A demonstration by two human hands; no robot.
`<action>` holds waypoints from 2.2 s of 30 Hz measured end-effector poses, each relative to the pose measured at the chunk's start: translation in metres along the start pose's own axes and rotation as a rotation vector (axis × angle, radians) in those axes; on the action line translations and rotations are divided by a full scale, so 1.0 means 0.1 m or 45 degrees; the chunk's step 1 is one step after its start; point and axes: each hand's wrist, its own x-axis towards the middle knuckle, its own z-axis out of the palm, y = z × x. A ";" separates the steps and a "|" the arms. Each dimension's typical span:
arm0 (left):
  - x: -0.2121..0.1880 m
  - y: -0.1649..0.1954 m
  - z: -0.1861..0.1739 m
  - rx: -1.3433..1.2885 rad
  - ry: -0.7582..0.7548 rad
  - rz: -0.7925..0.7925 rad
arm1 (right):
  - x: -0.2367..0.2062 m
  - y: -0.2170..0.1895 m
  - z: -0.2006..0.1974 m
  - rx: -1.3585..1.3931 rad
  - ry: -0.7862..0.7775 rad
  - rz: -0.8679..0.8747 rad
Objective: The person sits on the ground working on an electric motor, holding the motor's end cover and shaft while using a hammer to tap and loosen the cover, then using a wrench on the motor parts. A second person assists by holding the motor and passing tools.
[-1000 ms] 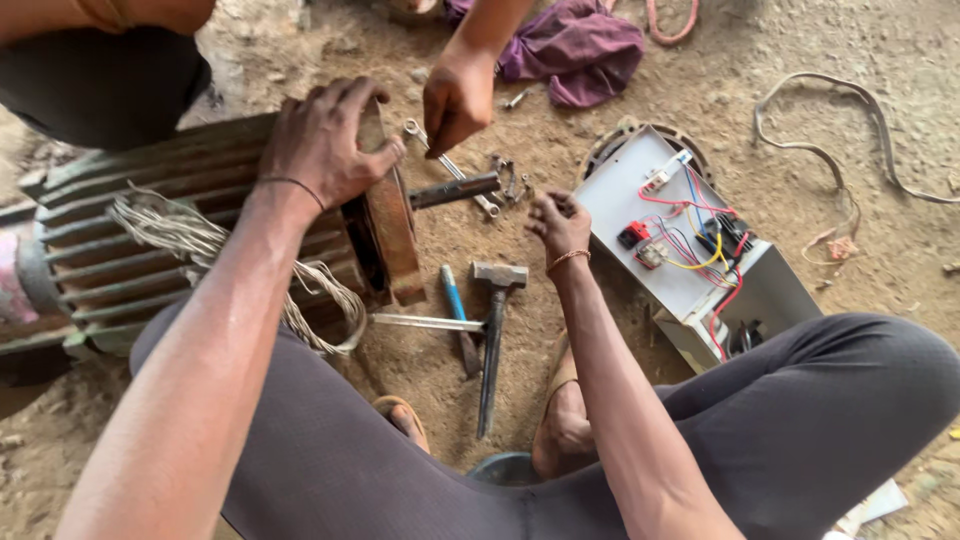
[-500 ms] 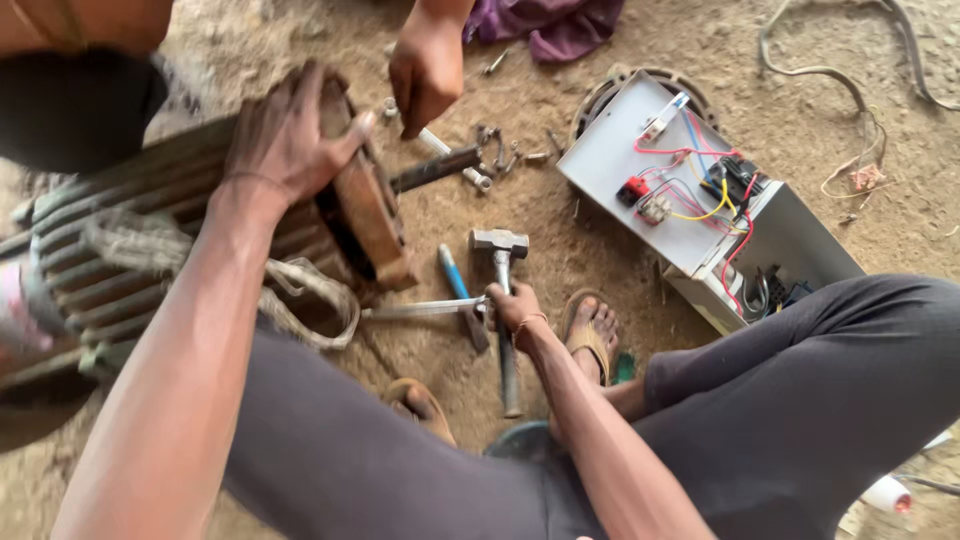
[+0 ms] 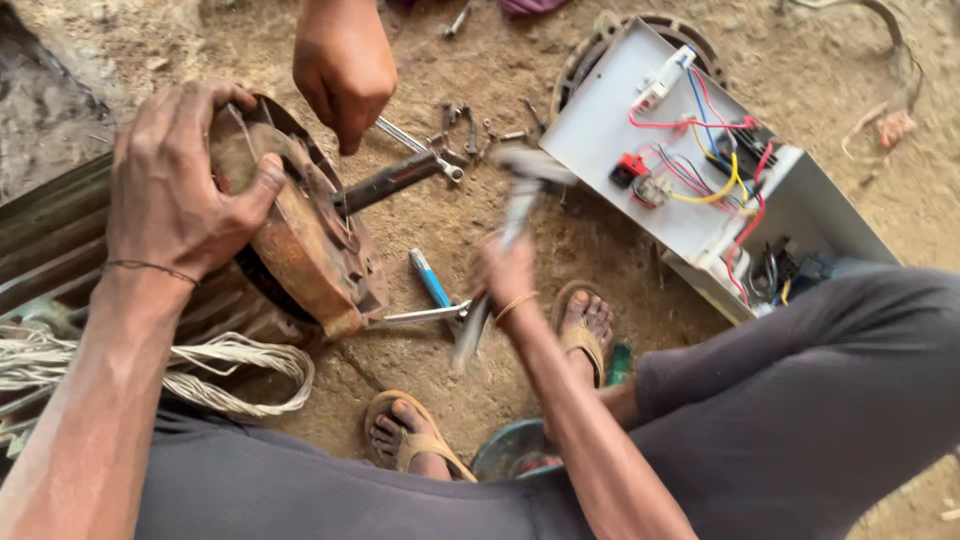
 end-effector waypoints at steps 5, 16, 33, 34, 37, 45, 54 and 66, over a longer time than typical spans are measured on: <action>0.05 0.23 -0.18 0.039 0.020 -0.021 | -0.07 0.11 0.33 -0.700 -0.624 -0.642; 0.01 0.05 -0.03 -0.017 0.031 -0.039 | 0.23 -0.73 0.12 -0.122 -0.290 -0.201; 0.10 0.13 -0.13 -0.042 0.201 0.094 | -0.12 -0.73 0.46 -0.216 -0.718 0.252; 0.10 0.16 -0.14 -0.082 0.171 0.050 | -0.19 -0.63 0.51 -0.359 -0.839 0.317; 0.12 0.26 -0.20 -0.122 0.126 -0.006 | -0.03 -0.50 0.30 -0.875 -0.926 0.016; 0.09 0.24 -0.26 -0.186 0.065 -0.066 | 0.29 -0.53 0.16 -0.049 -0.315 0.260; 0.08 0.17 -0.22 -0.184 0.107 -0.101 | -0.41 -0.69 0.36 -0.291 -0.590 0.284; 0.28 -0.09 0.21 -0.099 0.214 -0.078 | -1.41 -0.43 0.06 -0.132 -0.464 0.340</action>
